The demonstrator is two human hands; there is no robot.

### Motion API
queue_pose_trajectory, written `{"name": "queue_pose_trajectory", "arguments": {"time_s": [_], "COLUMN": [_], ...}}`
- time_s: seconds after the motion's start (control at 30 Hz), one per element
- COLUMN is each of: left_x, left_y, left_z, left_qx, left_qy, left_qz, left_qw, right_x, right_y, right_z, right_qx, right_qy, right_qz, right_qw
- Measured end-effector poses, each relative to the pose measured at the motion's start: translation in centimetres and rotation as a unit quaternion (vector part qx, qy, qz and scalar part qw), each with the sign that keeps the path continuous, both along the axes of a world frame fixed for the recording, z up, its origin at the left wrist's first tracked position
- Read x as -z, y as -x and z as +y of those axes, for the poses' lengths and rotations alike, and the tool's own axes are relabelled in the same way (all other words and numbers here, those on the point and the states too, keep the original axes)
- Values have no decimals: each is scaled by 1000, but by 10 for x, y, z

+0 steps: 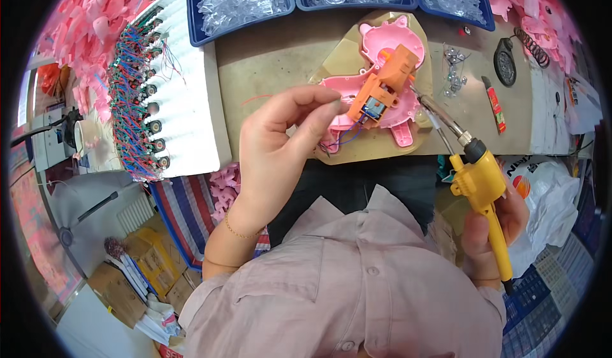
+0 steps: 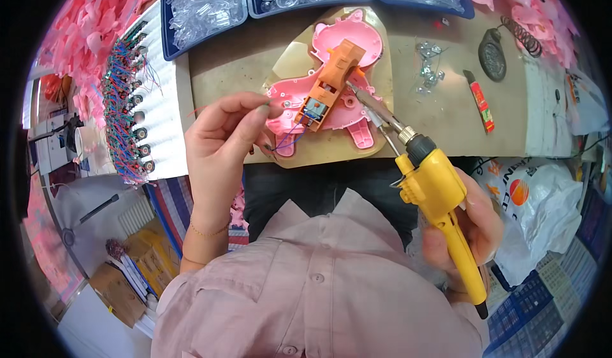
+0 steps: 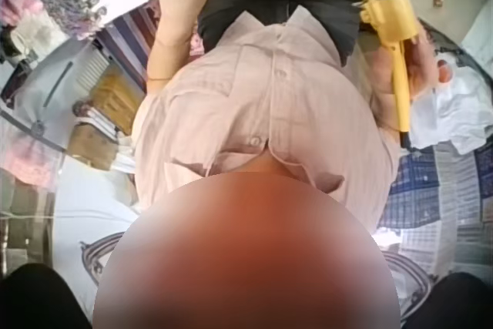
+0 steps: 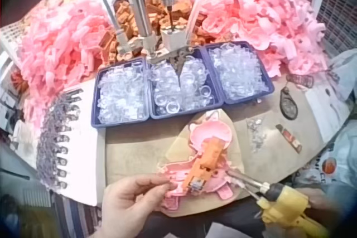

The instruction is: Assembling a pink toy pony by installing electronic components and wiring, then securing the plastic shell with screws.

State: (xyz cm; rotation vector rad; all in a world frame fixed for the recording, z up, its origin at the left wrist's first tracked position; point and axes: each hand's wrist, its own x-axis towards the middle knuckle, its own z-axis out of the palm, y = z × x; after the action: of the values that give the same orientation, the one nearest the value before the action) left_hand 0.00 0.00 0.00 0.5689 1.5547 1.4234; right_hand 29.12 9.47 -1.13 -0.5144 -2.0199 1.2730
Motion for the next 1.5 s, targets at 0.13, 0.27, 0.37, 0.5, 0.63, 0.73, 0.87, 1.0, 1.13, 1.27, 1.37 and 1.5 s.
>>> {"name": "queue_pose_trajectory", "arguments": {"time_s": [0.13, 0.27, 0.37, 0.5, 0.63, 0.73, 0.87, 1.0, 1.13, 1.27, 1.37, 1.5], "left_x": [4, 18, 21, 19, 21, 20, 21, 21, 22, 22, 23, 23], "left_y": [-12, -24, -24, -21, -25, -25, -26, -25, -25, -23, -24, -24], "left_z": [1, 4, 3, 1, 4, 4, 4, 4, 4, 3, 5, 5], "left_qx": [14, 32, 40, 83, 49, 46, 37, 36, 35, 36, 38, 36], "left_qy": [16, -27, -17, -7, -6, -7, -9, -9, -9, -13, -14, -4], "left_qz": [231, 452, 429, 391, 364, 360, 335, 322, 324, 320, 318, 315], "left_qw": [973, 891, 902, 917, 930, 932, 941, 946, 945, 947, 947, 948], "right_x": [1, 10, 9, 9, 15, 18, 20, 20, 18, 10, 19, 25], "right_y": [2, 5, 6, 6, 17, 25, 32, 26, 21, 14, 17, 29], "right_z": [-7, -12, -14, -13, -8, -4, -2, -5, -6, 1, -10, -14], "right_qx": [26, 4, -27, -39, -46, -50, -56, -69, -101, -149, -109, -33], "right_qy": [18, 21, 66, 62, 18, -18, -67, 2, -21, -12, 13, -17], "right_qz": [20, 84, 76, 78, 91, 98, 107, 125, 89, 40, 81, 174], "right_qw": [999, 996, 995, 994, 995, 994, 990, 990, 991, 988, 991, 984]}}
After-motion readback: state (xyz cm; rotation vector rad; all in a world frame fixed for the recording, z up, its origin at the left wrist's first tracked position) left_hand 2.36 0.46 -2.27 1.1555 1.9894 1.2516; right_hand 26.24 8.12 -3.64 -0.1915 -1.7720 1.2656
